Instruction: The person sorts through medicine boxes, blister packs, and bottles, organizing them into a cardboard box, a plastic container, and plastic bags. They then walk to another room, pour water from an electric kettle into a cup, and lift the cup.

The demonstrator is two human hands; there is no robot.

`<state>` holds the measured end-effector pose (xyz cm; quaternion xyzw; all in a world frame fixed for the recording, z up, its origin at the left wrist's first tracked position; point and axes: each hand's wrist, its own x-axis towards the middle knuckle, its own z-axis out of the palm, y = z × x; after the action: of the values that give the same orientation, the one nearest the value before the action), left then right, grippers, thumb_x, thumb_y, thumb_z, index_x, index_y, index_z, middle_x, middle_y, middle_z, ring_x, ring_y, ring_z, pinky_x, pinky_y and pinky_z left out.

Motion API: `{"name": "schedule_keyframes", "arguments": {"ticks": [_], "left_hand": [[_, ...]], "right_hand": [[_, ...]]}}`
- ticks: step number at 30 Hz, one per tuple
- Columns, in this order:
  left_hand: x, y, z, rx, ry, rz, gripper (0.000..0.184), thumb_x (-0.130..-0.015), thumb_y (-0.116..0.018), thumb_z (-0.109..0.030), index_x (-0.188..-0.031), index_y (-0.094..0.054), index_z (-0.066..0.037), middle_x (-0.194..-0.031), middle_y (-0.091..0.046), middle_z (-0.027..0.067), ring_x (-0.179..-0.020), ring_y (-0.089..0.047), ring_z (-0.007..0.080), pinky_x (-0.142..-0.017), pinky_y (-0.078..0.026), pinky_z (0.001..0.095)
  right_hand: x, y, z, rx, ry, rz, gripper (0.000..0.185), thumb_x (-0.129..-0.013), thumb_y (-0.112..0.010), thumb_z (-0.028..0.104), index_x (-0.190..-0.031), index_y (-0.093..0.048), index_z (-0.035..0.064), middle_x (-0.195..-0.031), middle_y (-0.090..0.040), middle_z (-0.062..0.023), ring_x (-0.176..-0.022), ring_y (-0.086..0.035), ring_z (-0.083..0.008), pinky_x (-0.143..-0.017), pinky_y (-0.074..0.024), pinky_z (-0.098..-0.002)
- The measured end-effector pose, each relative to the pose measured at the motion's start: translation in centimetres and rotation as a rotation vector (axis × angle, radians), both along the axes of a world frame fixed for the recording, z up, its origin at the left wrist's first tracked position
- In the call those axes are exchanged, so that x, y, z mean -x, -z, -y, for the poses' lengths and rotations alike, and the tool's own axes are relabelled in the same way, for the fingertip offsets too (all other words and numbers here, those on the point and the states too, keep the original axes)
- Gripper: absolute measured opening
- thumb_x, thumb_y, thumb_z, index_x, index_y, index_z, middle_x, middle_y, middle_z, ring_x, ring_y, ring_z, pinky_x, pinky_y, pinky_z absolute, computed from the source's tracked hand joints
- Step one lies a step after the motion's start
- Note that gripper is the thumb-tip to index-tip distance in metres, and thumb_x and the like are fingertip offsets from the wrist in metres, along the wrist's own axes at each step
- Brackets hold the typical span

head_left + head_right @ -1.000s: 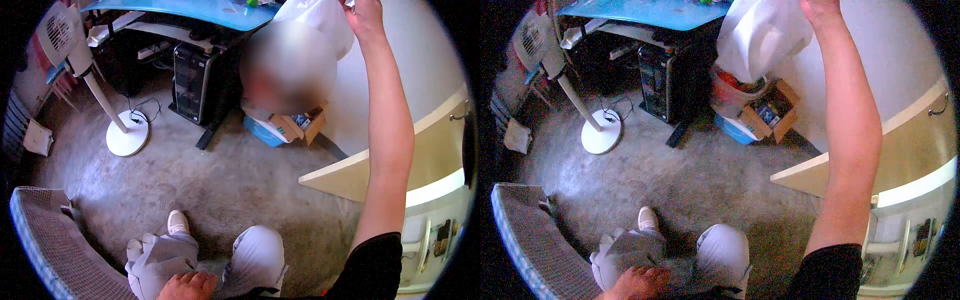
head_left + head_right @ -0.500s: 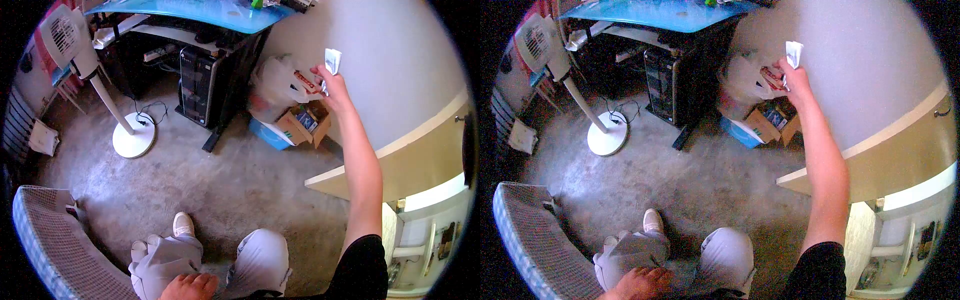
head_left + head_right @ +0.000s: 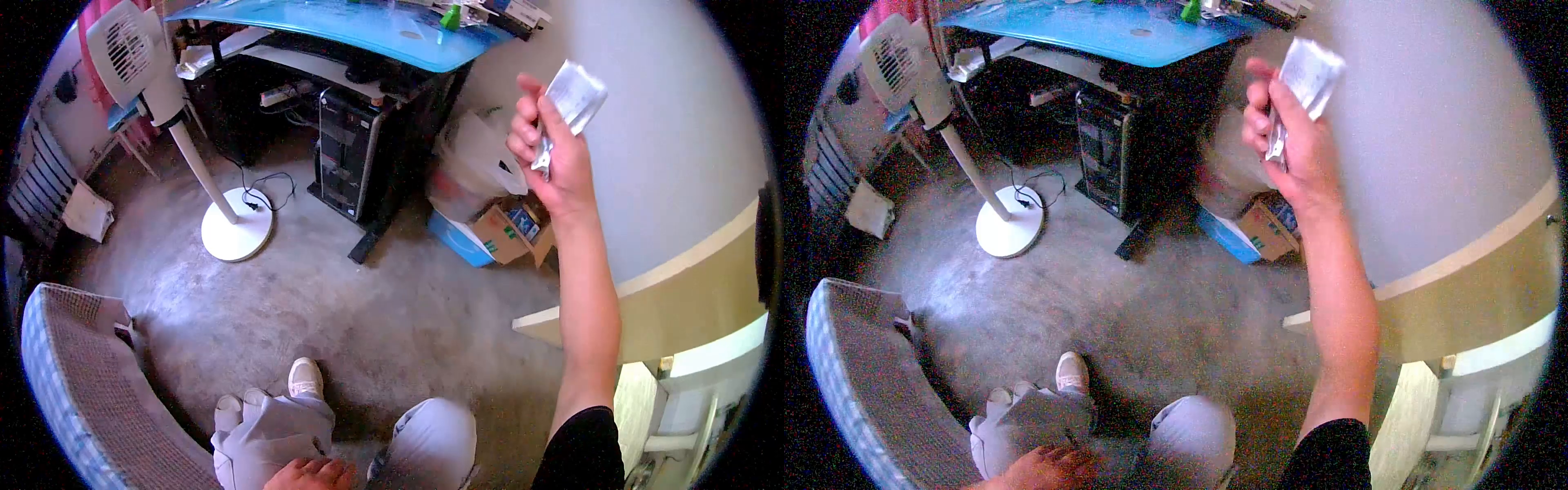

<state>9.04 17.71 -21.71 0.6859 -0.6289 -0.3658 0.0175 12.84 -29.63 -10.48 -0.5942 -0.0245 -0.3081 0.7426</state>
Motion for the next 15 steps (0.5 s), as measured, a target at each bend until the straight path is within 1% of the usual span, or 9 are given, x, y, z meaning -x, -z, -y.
{"name": "schedule_keyframes", "arguments": {"ticks": [3, 6, 7, 10, 11, 12, 14, 15], "left_hand": [[-0.3, -0.9, 0.8, 0.052, -0.006, 0.005, 0.04, -0.086, -0.05, -0.021, -0.122, -0.056, -0.003, -0.12, -0.06, 0.0142, -0.109, -0.058, 0.0288, -0.09, -0.046, 0.0414], [-0.6, -0.4, 1.2, 0.049, -0.031, -0.109, 0.038, -0.086, -0.051, -0.022, -0.118, -0.057, -0.003, -0.114, -0.061, 0.014, -0.108, -0.058, 0.0294, -0.089, -0.046, 0.0414], [-0.8, -0.4, 1.4, 0.048, -0.019, -0.099, 0.036, -0.086, -0.051, -0.022, -0.116, -0.058, -0.003, -0.112, -0.061, 0.0141, -0.107, -0.059, 0.0298, -0.089, -0.046, 0.0416], [-1.2, -0.6, 2.5, 0.075, -0.008, -0.098, 0.031, -0.086, -0.051, -0.022, -0.11, -0.059, -0.003, -0.107, -0.062, 0.015, -0.101, -0.061, 0.0312, -0.085, -0.047, 0.0423], [-1.6, -0.9, 2.8, 0.101, -0.02, -0.115, 0.03, -0.086, -0.051, -0.021, -0.108, -0.059, -0.003, -0.106, -0.063, 0.0156, -0.099, -0.062, 0.0317, -0.083, -0.048, 0.0426], [-2.0, -1.0, 3.1, 0.127, -0.031, -0.132, 0.028, -0.086, -0.05, -0.02, -0.107, -0.059, -0.003, -0.105, -0.063, 0.0162, -0.097, -0.063, 0.0322, -0.081, -0.049, 0.0429], [-2.3, -0.8, 3.4, 0.267, -0.116, -0.183, 0.026, -0.087, -0.05, -0.019, -0.104, -0.06, -0.003, -0.1, -0.065, 0.0175, -0.09, -0.065, 0.0329, -0.075, -0.051, 0.0441], [-2.6, -0.5, 3.5, 0.336, -0.157, -0.208, 0.024, -0.088, -0.05, -0.018, -0.103, -0.061, -0.003, -0.097, -0.066, 0.0181, -0.087, -0.065, 0.0333, -0.073, -0.051, 0.0448]], "right_hand": [[-2.1, -3.4, -3.5, 0.375, 0.181, 0.043, 0.03, -0.098, -0.057, 0.021, -0.121, -0.057, 0.0017, -0.083, -0.052, 0.0012, -0.068, -0.045, -0.0047, -0.053, -0.0347, -0.02], [-4.9, -4.9, -4.1, 0.846, 0.501, -0.003, 0.028, -0.093, -0.064, 0.025, -0.113, -0.063, 0.0052, -0.082, -0.06, 0.0002, -0.074, -0.057, -0.0122, -0.063, -0.0475, -0.0278], [-5.8, -5.1, -4.2, 0.996, 0.588, 0.045, 0.027, -0.088, -0.07, 0.026, -0.106, -0.064, 0.0069, -0.083, -0.064, -0.0035, -0.076, -0.061, -0.0157, -0.069, -0.0496, -0.0302], [-7.7, -5.9, -4.3, 1.205, 0.557, 0.045, 0.029, -0.084, -0.074, 0.026, -0.101, -0.064, 0.0059, -0.081, -0.064, -0.0084, -0.073, -0.061, -0.0182, -0.068, -0.0497, -0.0322], [-8.0, -6.3, -5.0, 1.234, 0.559, 0.037, 0.03, -0.082, -0.075, 0.028, -0.098, -0.063, 0.0059, -0.083, -0.065, -0.012, -0.074, -0.063, -0.0215, -0.069, -0.0501, -0.0338], [-8.1, -6.8, -5.6, 1.29, 0.545, 0.015, 0.031, -0.081, -0.075, 0.029, -0.098, -0.062, 0.0059, -0.084, -0.065, -0.0119, -0.075, -0.064, -0.0228, -0.069, -0.0503, -0.0344], [-8.4, -7.3, -6.2, 1.398, 0.52, -0.031, 0.033, -0.081, -0.076, 0.03, -0.098, -0.062, 0.0058, -0.085, -0.065, -0.0117, -0.077, -0.065, -0.0252, -0.07, -0.0507, -0.0357], [-8.8, -7.3, -6.1, 1.426, 0.484, -0.048, 0.033, -0.078, -0.077, 0.027, -0.096, -0.061, 0.0054, -0.085, -0.064, -0.0127, -0.078, -0.065, -0.0303, -0.071, -0.0507, -0.0363]]}}
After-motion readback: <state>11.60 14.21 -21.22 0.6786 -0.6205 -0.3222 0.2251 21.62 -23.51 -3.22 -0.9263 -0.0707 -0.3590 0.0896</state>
